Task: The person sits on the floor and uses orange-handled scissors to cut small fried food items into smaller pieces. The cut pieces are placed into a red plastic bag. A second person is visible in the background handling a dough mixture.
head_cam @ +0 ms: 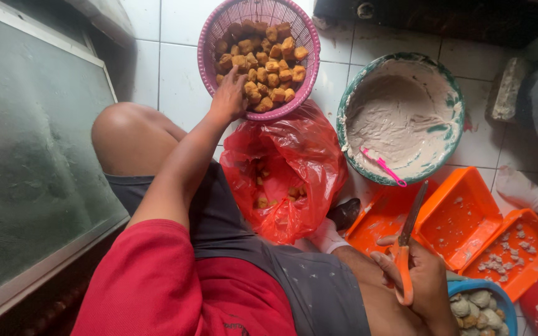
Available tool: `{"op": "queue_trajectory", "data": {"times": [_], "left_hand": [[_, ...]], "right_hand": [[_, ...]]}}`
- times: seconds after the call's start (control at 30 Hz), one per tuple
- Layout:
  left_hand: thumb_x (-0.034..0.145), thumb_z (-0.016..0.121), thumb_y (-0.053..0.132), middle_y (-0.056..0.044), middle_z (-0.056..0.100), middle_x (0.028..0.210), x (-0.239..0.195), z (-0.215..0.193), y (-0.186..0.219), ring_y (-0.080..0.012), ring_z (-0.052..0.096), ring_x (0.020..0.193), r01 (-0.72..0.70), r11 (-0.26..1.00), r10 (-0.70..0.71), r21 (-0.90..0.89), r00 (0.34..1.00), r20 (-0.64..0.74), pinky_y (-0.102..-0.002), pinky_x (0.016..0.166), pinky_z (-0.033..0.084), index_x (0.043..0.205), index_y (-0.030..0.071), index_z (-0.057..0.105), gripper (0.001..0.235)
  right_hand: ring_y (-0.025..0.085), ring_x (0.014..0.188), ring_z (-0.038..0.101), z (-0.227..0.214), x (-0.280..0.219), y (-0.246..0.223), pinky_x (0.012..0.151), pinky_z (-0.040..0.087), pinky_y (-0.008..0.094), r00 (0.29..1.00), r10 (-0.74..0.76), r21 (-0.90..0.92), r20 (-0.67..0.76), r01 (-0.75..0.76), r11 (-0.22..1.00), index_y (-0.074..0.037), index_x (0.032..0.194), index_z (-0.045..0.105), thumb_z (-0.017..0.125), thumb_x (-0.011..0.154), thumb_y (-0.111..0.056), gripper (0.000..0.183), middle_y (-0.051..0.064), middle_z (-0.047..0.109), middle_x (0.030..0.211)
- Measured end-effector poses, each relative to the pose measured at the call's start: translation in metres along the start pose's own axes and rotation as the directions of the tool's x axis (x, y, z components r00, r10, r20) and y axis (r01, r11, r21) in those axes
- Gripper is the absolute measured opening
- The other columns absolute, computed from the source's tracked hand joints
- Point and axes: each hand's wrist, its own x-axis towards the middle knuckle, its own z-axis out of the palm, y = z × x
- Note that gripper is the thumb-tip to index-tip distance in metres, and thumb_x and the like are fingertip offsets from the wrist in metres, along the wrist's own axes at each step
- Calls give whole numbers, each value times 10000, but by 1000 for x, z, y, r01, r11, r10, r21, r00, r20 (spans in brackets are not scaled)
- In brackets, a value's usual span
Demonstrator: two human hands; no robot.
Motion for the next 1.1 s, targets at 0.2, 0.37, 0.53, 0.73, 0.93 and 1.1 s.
{"op": "queue_trajectory", "data": {"times": [0.2, 0.37, 0.53, 0.73, 0.93, 1.1], "left_hand": [[843, 729, 210, -185, 430, 1515, -5, 0, 27, -378, 330, 1463, -188, 971, 198, 145, 979, -53, -662, 1166, 206, 1314, 102, 576, 507], [983, 688, 269, -138, 615, 1221, -46, 19, 72, -332, 593, 1184, -564, 822, 570, -80, 817, 88, -487, 1035, 502, 1189, 96, 623, 277], [838, 681, 303, -172, 624, 1210, -121, 86, 94, -342, 624, 1128, -535, 842, 437, -73, 596, 674, -468, 887, 554, 1146, 65, 641, 391], [818, 645, 310, -160, 613, 1204, -120, 133, 55, -328, 558, 1104, -588, 713, 359, 383, 775, 521, -462, 854, 510, 1144, 114, 681, 383], [794, 638, 332, -170, 612, 1169, -97, 123, 59, -321, 530, 1045, -618, 672, 446, 408, 778, 443, -414, 817, 476, 1130, 123, 708, 402], [850, 665, 301, -132, 701, 1091, -96, 118, 56, -305, 637, 999, -580, 768, 308, 273, 708, 635, -415, 820, 531, 1079, 127, 758, 302]], "right_hand": [[89, 474, 578, -1, -14, 0, 431, 434, 259, 995, -100, -40, -13, 100, 994, 0, 1064, 721, 803, 796, -157, 321, 19, 608, 558], [80, 483, 577, -1, -18, 1, 439, 444, 248, 990, -140, -32, -23, 139, 990, -11, 1063, 714, 806, 808, -159, 309, 16, 607, 568], [80, 462, 583, 1, -21, -3, 416, 446, 251, 986, -165, -38, -31, 164, 986, -24, 1042, 724, 832, 774, -175, 326, 14, 612, 564], [81, 434, 588, 6, -19, -1, 394, 448, 260, 987, -158, -52, -20, 157, 986, -46, 1031, 732, 857, 735, -188, 351, 2, 622, 547], [83, 433, 585, 5, -18, -1, 397, 450, 263, 990, -137, -45, -21, 136, 990, -59, 1033, 734, 857, 737, -178, 342, 8, 608, 539], [87, 424, 600, 3, -17, -3, 400, 461, 266, 990, -139, -93, -20, 136, 986, -75, 1036, 737, 851, 736, -194, 342, 11, 621, 508]]}}
